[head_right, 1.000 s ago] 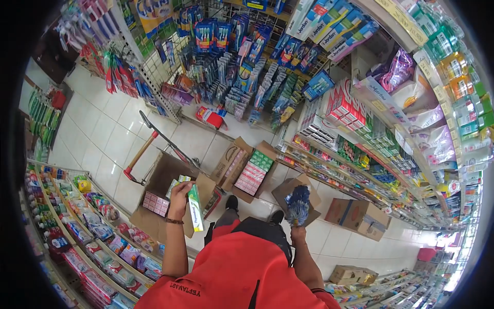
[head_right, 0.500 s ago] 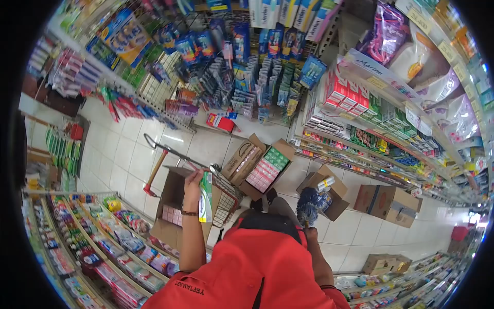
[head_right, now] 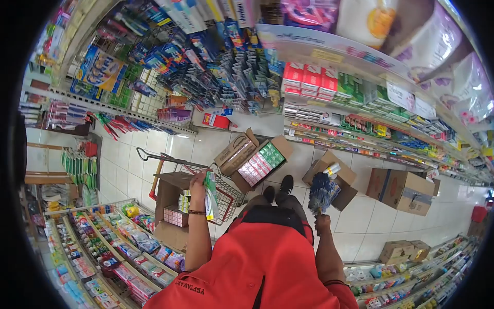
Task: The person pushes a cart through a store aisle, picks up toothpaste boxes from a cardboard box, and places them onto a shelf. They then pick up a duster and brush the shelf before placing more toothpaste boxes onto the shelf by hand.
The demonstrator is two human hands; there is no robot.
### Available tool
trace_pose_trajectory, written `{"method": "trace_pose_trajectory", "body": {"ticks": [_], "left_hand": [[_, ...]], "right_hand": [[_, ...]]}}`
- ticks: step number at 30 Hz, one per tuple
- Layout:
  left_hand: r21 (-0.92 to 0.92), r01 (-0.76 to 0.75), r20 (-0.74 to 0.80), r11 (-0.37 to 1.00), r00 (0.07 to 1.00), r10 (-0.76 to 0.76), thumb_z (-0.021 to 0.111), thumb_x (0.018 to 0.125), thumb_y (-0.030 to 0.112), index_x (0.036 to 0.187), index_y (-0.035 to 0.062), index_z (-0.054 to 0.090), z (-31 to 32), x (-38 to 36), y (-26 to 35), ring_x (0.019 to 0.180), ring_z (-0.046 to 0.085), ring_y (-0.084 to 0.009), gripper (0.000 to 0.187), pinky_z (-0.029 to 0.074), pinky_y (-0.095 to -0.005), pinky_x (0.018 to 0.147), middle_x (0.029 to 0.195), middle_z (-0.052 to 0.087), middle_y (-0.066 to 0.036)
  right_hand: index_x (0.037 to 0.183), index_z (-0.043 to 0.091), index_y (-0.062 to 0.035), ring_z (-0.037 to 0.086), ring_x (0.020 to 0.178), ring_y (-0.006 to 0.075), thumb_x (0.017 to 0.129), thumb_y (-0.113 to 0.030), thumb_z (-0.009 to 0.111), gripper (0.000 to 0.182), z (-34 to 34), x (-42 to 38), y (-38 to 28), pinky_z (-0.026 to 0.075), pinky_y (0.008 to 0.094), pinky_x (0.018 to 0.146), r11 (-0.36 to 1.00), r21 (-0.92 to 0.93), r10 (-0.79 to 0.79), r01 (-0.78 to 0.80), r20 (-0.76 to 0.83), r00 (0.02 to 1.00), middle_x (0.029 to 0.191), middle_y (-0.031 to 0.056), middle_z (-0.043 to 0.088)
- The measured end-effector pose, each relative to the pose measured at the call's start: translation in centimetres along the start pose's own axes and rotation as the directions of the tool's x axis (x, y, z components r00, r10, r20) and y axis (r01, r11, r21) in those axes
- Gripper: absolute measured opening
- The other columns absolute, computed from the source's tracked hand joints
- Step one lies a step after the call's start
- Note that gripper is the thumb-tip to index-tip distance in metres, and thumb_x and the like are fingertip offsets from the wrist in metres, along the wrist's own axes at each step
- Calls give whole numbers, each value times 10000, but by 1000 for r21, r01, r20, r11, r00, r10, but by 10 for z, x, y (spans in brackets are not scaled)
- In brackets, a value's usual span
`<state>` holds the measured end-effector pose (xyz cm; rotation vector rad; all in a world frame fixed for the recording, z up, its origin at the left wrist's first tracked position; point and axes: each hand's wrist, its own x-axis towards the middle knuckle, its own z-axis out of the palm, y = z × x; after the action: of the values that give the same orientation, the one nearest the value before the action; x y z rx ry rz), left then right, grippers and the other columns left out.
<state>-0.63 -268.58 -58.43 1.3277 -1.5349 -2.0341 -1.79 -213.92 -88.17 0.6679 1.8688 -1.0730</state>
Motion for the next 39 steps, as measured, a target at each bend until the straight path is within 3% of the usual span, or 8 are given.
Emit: {"method": "trace_pose_trajectory", "body": {"ticks": [4,10,13,16,19,20,28,39], "left_hand": [[7,-37,59,999,998,37,623,978,236,964,-18,735,38,-17,-1,697,631,-102,277,477,-242,647,848,723,-55],[90,-68,135,994,989,56,614,987,228,1003,-30,729,69,-5,10,738,636,-105,284,481,-238,690,862,726,-56],[101,-86,156,991,985,70,622,983,227,1001,-20,732,89,5,13,717,629,-96,271,479,-232,679,855,719,-35],[77,-61,191,995,981,45,627,981,229,1001,-13,734,104,16,14,704,622,-88,266,477,-230,675,846,714,-24],[71,-84,195,994,978,69,630,981,238,998,-16,734,112,25,8,721,622,-98,275,476,-232,679,857,711,-29],[46,-97,210,994,974,85,630,982,239,994,-17,734,116,24,7,729,622,-102,276,475,-232,681,860,709,-32],[35,120,109,992,986,-123,652,960,197,1000,-12,698,130,12,-22,712,644,-141,218,513,-275,682,869,699,-50],[18,450,342,893,837,-428,610,985,320,1050,70,661,213,67,-23,681,620,-173,264,521,-317,591,856,645,-30]], "right_hand": [[824,628,8,449,409,193,910,-188,625,215,-15,-16,-36,376,367,381,989,132,78,-68,-68,995,584,94,524],[826,599,-21,446,430,168,925,-206,607,210,-28,-12,-26,363,345,380,929,341,180,-145,-75,981,596,71,503],[901,680,0,481,418,165,991,-487,530,517,-27,-22,-16,376,354,380,924,367,160,-105,-122,979,571,59,520],[821,614,-14,452,398,182,910,-200,597,207,-22,-37,-11,362,360,367,898,420,214,-127,-165,963,562,61,498],[820,643,-2,505,409,202,916,-227,603,248,-20,-41,5,374,375,364,936,317,225,-153,-205,953,576,93,552],[736,624,-42,541,416,208,983,-571,496,597,-18,-36,15,425,387,385,959,199,245,-203,-212,946,543,70,549],[645,571,-41,518,397,215,961,-635,495,677,-32,-57,-18,397,400,368,940,198,317,-277,-208,925,517,75,508],[945,706,26,578,473,193,874,-230,682,267,-1,-76,-70,445,355,434,955,290,171,-61,-374,911,641,105,630]]}}
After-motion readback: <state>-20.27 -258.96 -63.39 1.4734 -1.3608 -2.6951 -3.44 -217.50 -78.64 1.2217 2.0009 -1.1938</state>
